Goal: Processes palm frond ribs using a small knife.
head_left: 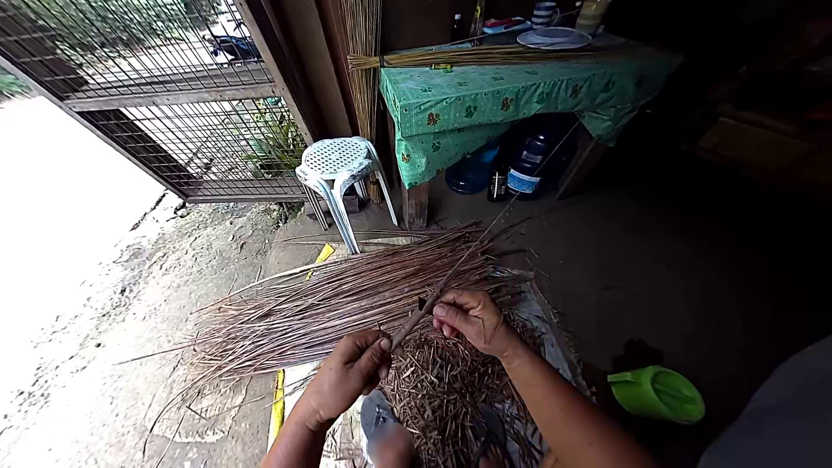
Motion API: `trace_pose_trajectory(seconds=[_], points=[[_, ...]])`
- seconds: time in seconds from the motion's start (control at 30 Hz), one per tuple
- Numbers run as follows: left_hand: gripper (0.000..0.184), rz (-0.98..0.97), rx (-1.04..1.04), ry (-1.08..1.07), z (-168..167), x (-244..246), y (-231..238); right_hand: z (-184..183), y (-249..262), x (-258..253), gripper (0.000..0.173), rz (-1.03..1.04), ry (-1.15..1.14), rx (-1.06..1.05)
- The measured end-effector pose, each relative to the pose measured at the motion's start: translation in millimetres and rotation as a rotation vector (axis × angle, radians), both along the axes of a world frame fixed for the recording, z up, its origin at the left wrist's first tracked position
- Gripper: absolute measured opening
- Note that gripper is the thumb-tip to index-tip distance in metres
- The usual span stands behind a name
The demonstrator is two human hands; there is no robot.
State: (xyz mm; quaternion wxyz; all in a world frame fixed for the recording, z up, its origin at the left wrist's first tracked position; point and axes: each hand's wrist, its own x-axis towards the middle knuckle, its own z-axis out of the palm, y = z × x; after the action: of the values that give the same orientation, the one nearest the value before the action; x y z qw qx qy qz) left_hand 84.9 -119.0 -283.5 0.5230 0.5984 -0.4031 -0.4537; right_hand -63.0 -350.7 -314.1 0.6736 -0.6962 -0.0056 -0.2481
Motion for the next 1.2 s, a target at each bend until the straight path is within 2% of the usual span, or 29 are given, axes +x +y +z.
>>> trace_pose_trajectory(seconds=[0.23, 0.4, 0.53, 0.8, 0.93, 1.1, 1.2], points=[[0.034, -0.002, 0.004, -0.012, -2, -1, 0, 1, -23, -4, 0.016, -0.132, -0.004, -0.005], [0.032, -0.018, 0.032, -0.044, -7, -2, -1, 4, -39, -6, 0.018, -0.320, 0.021, 0.190], [0.029, -0.005, 0.019, -0.106, -10, -3, -4, 7, -22, -4, 0.025, -0.163, 0.113, 0.211], [0.036, 0.002, 0.009, -0.194, -10, 0, -2, 8, 11, 1, 0.020, 0.079, 0.213, 0.252], [0.034, 0.044, -0.012, -0.194, -7, 0, -3, 11, 0, -1, 0.022, -0.063, 0.157, 0.222], [0.029, 0.092, -0.012, -0.248, -9, 0, -3, 16, -9, -3, 0.022, -0.277, 0.146, 0.011], [0.030, 0.113, 0.004, -0.244, -9, 1, 0, 19, -28, -7, 0.022, -0.461, 0.115, 0.041]])
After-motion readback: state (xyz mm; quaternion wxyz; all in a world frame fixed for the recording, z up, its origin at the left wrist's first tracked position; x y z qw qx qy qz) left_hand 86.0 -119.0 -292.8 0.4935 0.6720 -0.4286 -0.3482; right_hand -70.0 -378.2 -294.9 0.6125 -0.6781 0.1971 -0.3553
